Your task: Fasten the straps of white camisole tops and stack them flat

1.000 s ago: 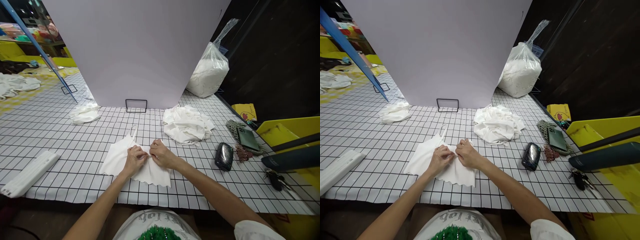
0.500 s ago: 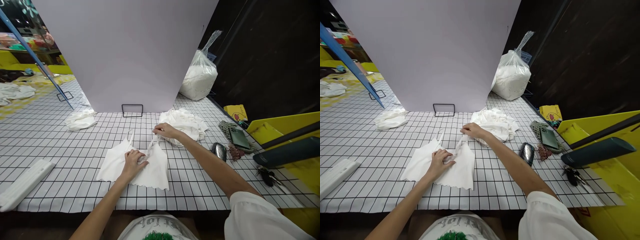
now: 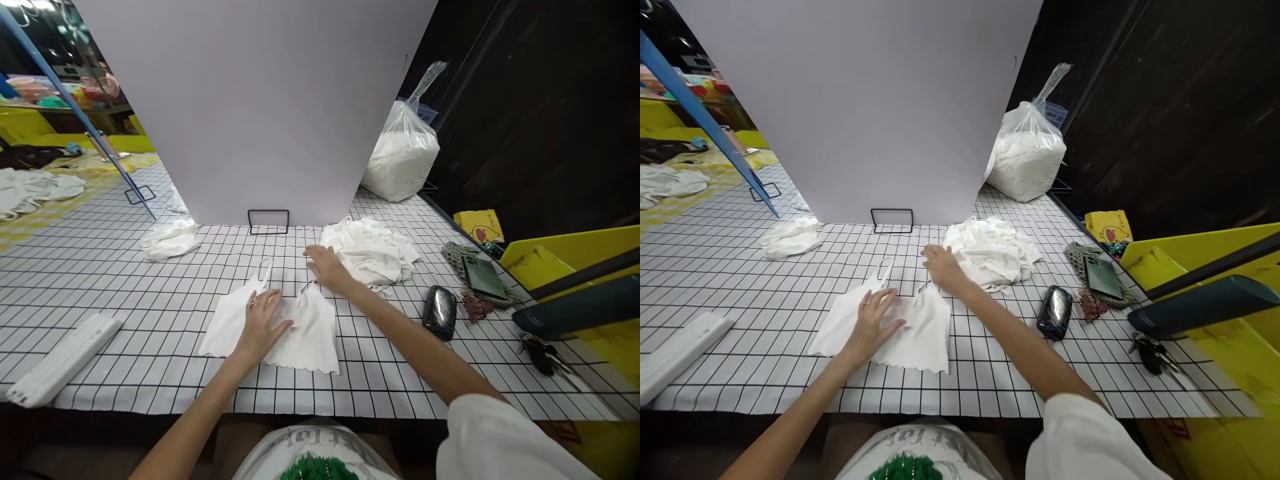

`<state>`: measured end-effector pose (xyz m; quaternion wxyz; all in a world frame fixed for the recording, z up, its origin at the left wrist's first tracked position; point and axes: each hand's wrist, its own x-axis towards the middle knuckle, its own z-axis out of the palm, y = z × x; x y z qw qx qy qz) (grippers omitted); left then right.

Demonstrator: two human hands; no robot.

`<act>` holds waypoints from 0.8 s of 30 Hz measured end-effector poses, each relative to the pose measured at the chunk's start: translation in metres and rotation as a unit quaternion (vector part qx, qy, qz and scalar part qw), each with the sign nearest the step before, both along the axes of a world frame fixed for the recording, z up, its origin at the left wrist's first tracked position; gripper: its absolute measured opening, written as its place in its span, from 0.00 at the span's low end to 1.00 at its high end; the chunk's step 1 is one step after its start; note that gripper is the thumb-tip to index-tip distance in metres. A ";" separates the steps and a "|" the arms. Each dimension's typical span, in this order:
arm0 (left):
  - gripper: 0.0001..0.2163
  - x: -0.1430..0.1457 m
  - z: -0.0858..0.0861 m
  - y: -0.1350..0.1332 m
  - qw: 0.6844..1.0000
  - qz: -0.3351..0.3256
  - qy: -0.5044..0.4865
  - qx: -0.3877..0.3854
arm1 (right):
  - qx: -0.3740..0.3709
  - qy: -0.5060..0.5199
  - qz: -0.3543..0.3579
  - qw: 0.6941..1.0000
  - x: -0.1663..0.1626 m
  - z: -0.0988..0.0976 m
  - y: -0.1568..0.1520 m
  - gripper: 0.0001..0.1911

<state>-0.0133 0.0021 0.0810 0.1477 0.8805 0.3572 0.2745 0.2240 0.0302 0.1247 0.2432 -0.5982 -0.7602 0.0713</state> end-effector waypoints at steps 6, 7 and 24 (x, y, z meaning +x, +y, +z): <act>0.30 -0.075 -0.003 -0.009 0.990 -0.033 0.138 -0.004 | -0.046 -0.061 0.111 0.991 -0.059 -0.040 -0.151 0.41; 0.31 -0.093 -0.006 -0.005 0.987 0.002 0.161 -0.025 | -0.057 -0.071 0.069 0.993 -0.049 -0.045 -0.168 0.40; 0.21 -0.121 0.031 -0.012 0.896 0.253 -0.095 -0.352 | -0.002 0.031 -0.213 0.976 -0.018 -0.049 -0.144 0.07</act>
